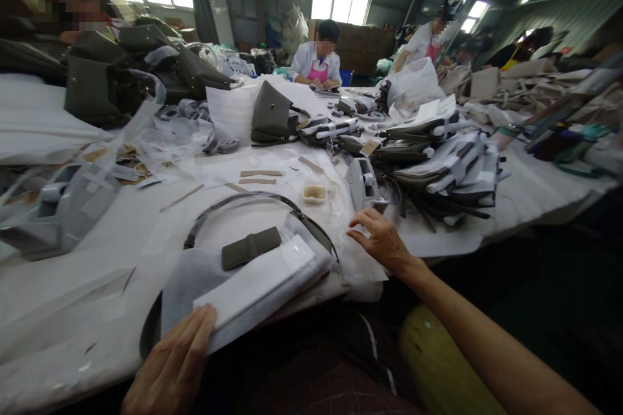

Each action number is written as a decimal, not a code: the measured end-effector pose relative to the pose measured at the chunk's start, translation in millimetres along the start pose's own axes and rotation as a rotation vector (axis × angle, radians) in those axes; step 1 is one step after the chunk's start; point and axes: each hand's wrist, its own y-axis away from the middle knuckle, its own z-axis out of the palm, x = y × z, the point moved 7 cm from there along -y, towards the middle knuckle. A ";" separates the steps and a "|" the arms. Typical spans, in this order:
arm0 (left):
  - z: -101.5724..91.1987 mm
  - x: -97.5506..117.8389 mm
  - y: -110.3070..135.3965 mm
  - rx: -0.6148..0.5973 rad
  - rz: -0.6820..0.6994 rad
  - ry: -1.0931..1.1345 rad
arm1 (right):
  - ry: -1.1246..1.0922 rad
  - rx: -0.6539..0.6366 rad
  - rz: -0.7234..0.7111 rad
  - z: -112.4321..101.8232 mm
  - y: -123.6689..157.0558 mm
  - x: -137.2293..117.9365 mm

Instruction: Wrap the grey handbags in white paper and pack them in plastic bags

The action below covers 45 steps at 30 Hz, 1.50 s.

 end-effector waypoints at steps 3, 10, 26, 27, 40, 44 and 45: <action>2.5 -2.9 5.0 -0.020 -0.025 0.010 | 0.207 -0.140 -0.360 21.6 -15.2 -23.0; 1.2 -0.6 0.9 0.006 -0.028 0.017 | 0.261 -0.097 -0.397 -1.3 -60.3 -9.2; -4.9 5.9 -4.3 0.057 -0.050 0.014 | -0.427 -0.382 0.135 -29.6 -63.1 -24.1; -4.6 6.1 -4.0 0.054 -0.050 0.015 | -0.419 -0.450 0.101 -22.5 -58.1 -29.3; -5.1 6.5 -4.3 0.085 -0.053 0.010 | -0.246 0.345 0.118 -122.8 -111.2 15.1; -6.9 6.9 -4.3 0.107 -0.046 0.000 | -0.584 0.387 0.279 -137.8 -123.0 27.6; -7.7 6.9 -4.5 0.116 -0.045 -0.005 | -0.656 0.375 0.304 -136.8 -124.6 27.1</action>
